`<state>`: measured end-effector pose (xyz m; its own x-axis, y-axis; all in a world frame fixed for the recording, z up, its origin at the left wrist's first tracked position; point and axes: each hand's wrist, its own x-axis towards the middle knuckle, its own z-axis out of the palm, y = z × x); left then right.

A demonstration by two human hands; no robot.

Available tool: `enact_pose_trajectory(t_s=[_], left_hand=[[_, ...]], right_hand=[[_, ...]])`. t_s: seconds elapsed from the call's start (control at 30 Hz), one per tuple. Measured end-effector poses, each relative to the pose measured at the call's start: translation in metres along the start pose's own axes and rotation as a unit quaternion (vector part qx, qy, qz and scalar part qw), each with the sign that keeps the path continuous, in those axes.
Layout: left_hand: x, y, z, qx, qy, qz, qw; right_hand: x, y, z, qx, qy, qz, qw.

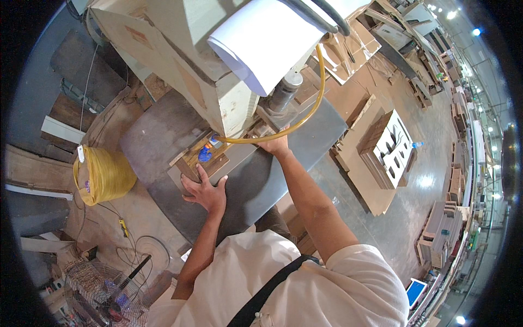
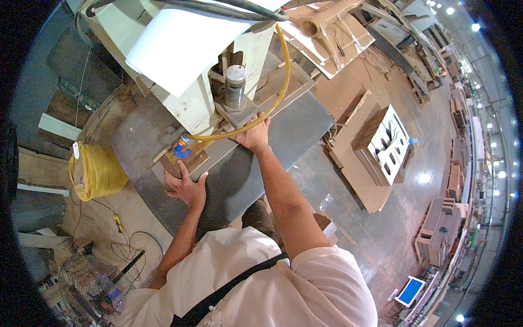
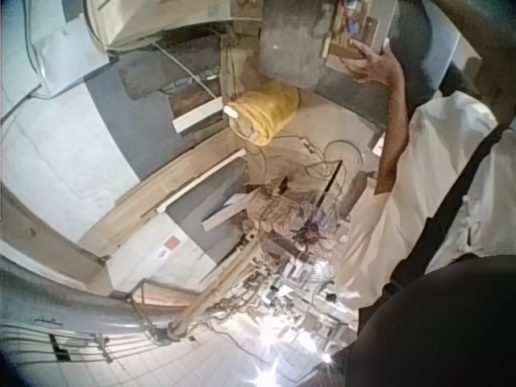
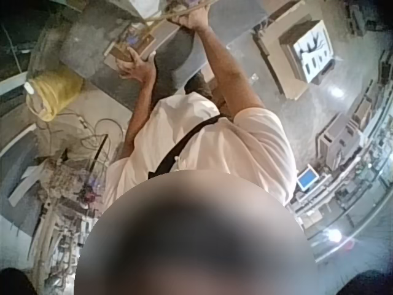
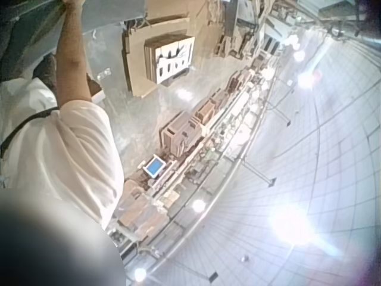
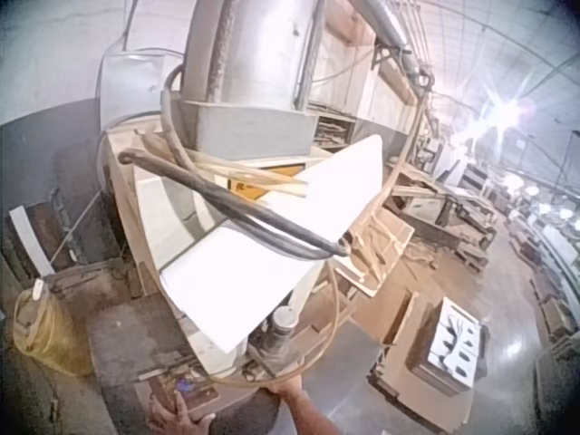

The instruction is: The person places wood pieces into a template and passes them through a woodworking machine to shape them, then stacks the finished parts.

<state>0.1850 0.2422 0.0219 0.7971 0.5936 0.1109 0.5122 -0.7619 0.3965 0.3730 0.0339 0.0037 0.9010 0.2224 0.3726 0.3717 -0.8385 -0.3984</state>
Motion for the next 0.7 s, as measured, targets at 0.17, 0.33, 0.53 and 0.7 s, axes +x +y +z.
enact_pose_trajectory(t_s=[0.17,0.33,0.53,0.7], left_hand=[[0.000,0.004,0.002,0.001,0.004,0.003,1.000],[0.000,0.007,0.003,0.014,0.000,0.001,1.000],[0.001,0.013,0.006,0.018,-0.001,0.006,1.000],[0.001,0.016,0.006,0.023,-0.006,-0.002,1.000]], right_hand=[[0.002,0.005,-0.004,0.026,-0.002,-0.009,1.000],[0.006,0.002,-0.007,0.033,0.004,-0.005,0.999],[0.010,0.011,-0.014,0.036,0.006,-0.034,0.999],[0.011,0.010,-0.018,0.023,-0.010,-0.021,0.999]])
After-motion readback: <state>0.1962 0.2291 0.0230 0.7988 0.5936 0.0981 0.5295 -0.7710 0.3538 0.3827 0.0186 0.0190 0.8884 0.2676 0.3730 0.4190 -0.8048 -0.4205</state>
